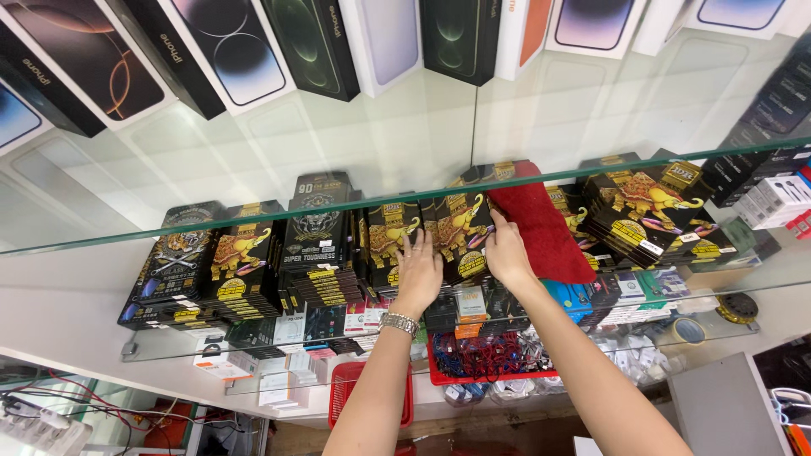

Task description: The person wipes the surfaces of multiple small product boxes on a glass shelf using a red cloth. They handle the boxes one at a time, wiping each and then placing it back on the shelf. The action is repeated across several boxes in a row.

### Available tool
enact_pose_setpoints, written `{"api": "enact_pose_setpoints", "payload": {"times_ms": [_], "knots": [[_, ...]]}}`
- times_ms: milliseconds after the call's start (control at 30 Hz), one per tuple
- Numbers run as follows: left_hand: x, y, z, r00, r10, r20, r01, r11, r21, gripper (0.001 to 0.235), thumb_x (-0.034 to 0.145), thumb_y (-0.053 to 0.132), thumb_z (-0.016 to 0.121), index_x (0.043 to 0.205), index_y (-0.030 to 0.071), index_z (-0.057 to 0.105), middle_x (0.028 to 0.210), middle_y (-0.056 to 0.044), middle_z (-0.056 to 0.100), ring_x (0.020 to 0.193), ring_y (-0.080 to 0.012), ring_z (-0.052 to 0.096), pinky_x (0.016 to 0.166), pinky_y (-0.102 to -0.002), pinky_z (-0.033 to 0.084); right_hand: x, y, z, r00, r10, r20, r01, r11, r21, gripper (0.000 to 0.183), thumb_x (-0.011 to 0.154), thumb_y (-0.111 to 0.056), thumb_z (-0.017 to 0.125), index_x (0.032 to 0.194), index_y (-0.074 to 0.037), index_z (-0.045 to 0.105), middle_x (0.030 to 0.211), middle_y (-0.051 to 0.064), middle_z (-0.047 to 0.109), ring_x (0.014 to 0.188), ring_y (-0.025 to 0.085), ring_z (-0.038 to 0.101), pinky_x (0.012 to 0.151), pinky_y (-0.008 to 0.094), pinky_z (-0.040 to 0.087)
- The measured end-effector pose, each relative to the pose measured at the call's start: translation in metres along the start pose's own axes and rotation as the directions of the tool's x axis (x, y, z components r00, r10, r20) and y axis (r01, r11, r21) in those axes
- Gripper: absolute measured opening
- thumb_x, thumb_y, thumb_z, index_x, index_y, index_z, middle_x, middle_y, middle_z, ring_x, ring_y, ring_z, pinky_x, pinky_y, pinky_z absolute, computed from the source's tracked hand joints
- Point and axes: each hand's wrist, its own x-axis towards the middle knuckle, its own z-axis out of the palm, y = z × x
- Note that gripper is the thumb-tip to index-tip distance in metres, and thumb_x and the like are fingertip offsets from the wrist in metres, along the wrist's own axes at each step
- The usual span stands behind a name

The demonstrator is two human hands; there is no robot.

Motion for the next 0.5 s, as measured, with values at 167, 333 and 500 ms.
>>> {"api": "enact_pose_setpoints", "payload": {"times_ms": [167,333,500], "knots": [[0.001,-0.014,0.011,0.974,-0.012,0.224,-0.002,0.998,0.063,0.066,0.105,0.031,0.035,0.162,0.005,0.013,0.170,-0.014,0.008,0.157,-0.0363,0.001,0.125,-0.056,0.001,0.006,0.004,0.031,0.998,-0.057,-0.022,0.055,0.994,-0.094,0.054,0.093,-0.002,0.051,0.146,0.004,0.047,0.129,0.035,0.057,0.119,0.050,0.057,0.103,0.051,0.046],[0.000,-0.025,0.016,0.973,0.018,0.231,-0.038,0.996,0.081,0.068,0.103,0.030,0.038,0.162,0.005,0.014,0.171,-0.013,0.008,0.158,-0.0359,0.000,0.125,-0.056,0.000,0.004,0.010,0.046,0.995,-0.028,0.098,0.056,0.953,-0.297,0.067,0.084,0.003,0.056,0.149,0.008,0.039,0.131,0.037,0.054,0.114,0.050,0.060,0.095,0.050,0.052],[0.002,-0.022,0.016,0.970,0.019,0.243,-0.048,0.992,0.113,0.071,0.101,0.029,0.040,0.162,0.005,0.013,0.171,-0.013,0.006,0.157,-0.0370,-0.001,0.124,-0.056,0.000,0.001,0.006,0.056,0.970,-0.081,0.230,0.186,0.857,-0.481,0.056,0.083,-0.003,0.064,0.135,0.011,0.046,0.136,0.043,0.047,0.120,0.050,0.056,0.100,0.047,0.049]]}}
